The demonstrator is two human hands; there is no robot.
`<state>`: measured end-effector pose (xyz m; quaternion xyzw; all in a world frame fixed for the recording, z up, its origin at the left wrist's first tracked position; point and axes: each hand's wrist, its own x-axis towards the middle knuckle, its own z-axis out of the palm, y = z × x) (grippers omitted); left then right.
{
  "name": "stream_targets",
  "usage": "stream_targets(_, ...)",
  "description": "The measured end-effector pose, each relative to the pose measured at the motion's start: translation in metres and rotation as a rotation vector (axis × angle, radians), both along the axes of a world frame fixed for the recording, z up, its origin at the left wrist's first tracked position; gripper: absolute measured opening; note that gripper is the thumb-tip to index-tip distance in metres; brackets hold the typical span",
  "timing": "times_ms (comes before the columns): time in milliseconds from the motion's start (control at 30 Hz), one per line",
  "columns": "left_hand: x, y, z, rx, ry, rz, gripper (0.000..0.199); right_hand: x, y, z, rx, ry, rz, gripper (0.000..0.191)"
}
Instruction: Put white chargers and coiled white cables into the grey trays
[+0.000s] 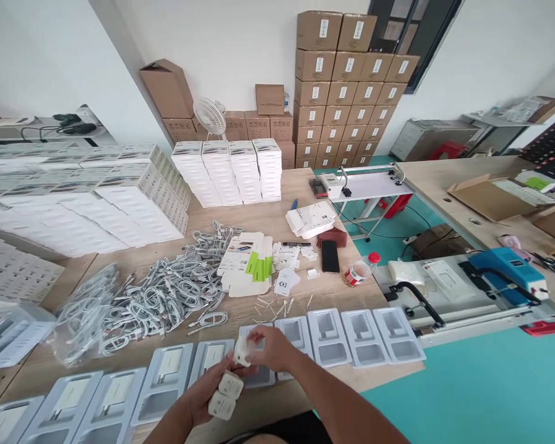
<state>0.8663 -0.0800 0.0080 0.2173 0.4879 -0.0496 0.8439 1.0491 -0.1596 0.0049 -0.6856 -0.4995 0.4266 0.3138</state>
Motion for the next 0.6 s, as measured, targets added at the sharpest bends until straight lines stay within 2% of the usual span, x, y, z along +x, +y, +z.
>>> stream_targets(67, 0.0, 0.0, 0.002, 0.044, 0.052, -0.048, 0.039, 0.003, 0.007, -0.012, 0.023, -0.09, -0.024, 0.041)
stream_targets(200, -0.004, -0.002, 0.004, 0.077, 0.104, -0.07, 0.043, 0.0, 0.012, -0.028, 0.083, -0.206, 0.037, 0.035)
stream_targets(300, -0.007, -0.005, 0.005, 0.072, 0.101, -0.056, 0.043, -0.007, 0.007, -0.026, 0.113, -0.235, 0.033, 0.032)
stream_targets(400, -0.007, -0.007, 0.009, 0.049, 0.051, -0.044, 0.044, -0.02, -0.007, -0.014, 0.132, -0.222, -0.009, 0.024)
stream_targets(500, 0.0, -0.01, 0.015, 0.062, -0.035, -0.039, 0.043, -0.033, -0.023, 0.0, 0.117, 0.095, 0.036, 0.016)
stream_targets(600, 0.017, -0.012, 0.02, 0.065, -0.082, -0.074, 0.044, -0.032, -0.035, 0.009, 0.046, 0.436, 0.013, 0.029)
